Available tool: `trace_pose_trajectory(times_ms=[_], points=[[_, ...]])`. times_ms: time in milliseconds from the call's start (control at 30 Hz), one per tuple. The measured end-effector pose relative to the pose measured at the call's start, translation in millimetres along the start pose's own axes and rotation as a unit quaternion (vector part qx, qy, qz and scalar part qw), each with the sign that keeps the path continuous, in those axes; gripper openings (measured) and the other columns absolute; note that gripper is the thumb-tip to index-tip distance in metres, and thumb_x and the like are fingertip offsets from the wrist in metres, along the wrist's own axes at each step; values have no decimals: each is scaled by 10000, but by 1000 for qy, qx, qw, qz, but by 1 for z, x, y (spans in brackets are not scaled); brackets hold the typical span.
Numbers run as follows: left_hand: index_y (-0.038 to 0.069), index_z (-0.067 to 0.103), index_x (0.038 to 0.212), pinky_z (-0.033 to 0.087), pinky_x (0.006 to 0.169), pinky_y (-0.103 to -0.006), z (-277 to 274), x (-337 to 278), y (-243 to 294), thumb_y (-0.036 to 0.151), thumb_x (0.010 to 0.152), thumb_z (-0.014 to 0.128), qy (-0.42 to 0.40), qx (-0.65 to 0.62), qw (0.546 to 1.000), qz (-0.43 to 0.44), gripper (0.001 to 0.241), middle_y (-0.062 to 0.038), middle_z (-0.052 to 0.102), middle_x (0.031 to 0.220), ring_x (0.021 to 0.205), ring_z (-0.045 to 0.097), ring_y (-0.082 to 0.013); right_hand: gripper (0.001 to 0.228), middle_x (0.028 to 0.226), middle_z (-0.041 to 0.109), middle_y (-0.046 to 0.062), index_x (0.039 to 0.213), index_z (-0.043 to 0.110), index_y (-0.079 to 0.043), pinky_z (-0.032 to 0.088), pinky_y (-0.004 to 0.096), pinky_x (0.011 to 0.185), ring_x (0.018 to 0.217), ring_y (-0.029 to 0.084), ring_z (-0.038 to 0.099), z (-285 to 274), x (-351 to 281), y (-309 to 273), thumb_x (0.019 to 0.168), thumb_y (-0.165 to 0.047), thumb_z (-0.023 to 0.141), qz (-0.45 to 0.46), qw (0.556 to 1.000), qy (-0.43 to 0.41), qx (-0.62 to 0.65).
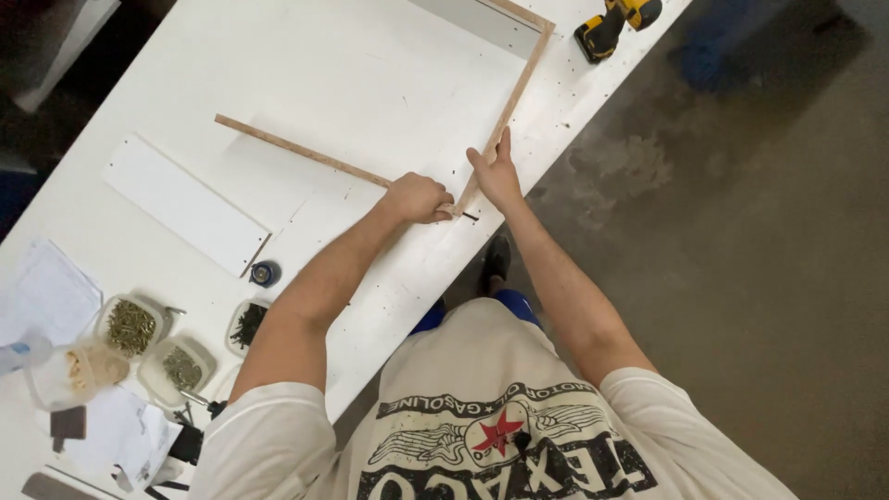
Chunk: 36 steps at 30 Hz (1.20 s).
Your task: Assembling a wooden cabinet frame by aligning panels and securing them with screws using a power drill.
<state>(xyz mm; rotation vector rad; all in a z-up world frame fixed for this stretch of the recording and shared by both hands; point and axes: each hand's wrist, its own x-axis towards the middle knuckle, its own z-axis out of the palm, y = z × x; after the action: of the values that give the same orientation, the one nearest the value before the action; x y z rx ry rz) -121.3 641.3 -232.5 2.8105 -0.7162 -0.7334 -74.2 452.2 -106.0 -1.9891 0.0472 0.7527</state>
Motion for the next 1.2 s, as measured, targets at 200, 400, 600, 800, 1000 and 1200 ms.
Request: trace_pose_trajectory(times_ms=[200, 400, 600, 800, 1000, 1200], points=[[228, 726, 1054, 586, 771, -493, 12, 10, -9, 506, 949, 589, 38, 6, 999, 32, 328, -6, 747, 923, 917, 742, -288, 911, 1599, 329, 324, 1629, 236, -53, 404, 534, 1169, 1442, 487, 397, 24, 18, 156, 940, -259, 795, -130, 972, -119, 154], [215, 727, 989, 587, 716, -479, 20, 21, -13, 503, 904, 606, 74, 29, 995, 67, 325, -19, 736, 873, 865, 744, -299, 788, 1377, 624, 201, 1527, 440, -15, 615, 291, 856, 1089, 279, 718, 95, 39, 208, 874, -129, 867, -211, 966, 144, 38], [198, 735, 963, 585, 691, -482, 17, 23, -12, 498, 877, 624, 92, 38, 992, 82, 332, -38, 739, 860, 841, 745, -316, 703, 1173, 738, 142, 1440, 567, -53, 627, 254, 760, 962, 210, 752, 104, 46, 216, 829, -145, 903, -219, 951, 215, 37], [196, 734, 974, 586, 675, -478, 16, 24, -13, 514, 882, 612, 95, 57, 989, 100, 353, -50, 737, 871, 831, 744, -317, 732, 1003, 780, 55, 1442, 584, -134, 640, 233, 663, 758, 155, 730, 109, 50, 218, 793, -203, 915, -229, 941, 248, 3], [148, 676, 1107, 593, 720, -479, 12, 30, -13, 545, 915, 590, 55, 65, 990, 111, 449, -75, 723, 932, 869, 741, -309, 717, 1017, 782, 55, 1411, 621, -148, 627, 233, 608, 698, 155, 713, 114, 55, 226, 752, -156, 903, -254, 926, 280, -10], [195, 66, 1658, 605, 778, -552, -55, -7, 3, 536, 892, 685, 48, 29, 987, 153, 1042, -166, 525, 1371, 895, 740, -395, 704, 1023, 772, 63, 1407, 623, -123, 628, 265, 618, 740, 200, 742, 114, 52, 218, 757, -148, 893, -282, 913, 294, -15]])
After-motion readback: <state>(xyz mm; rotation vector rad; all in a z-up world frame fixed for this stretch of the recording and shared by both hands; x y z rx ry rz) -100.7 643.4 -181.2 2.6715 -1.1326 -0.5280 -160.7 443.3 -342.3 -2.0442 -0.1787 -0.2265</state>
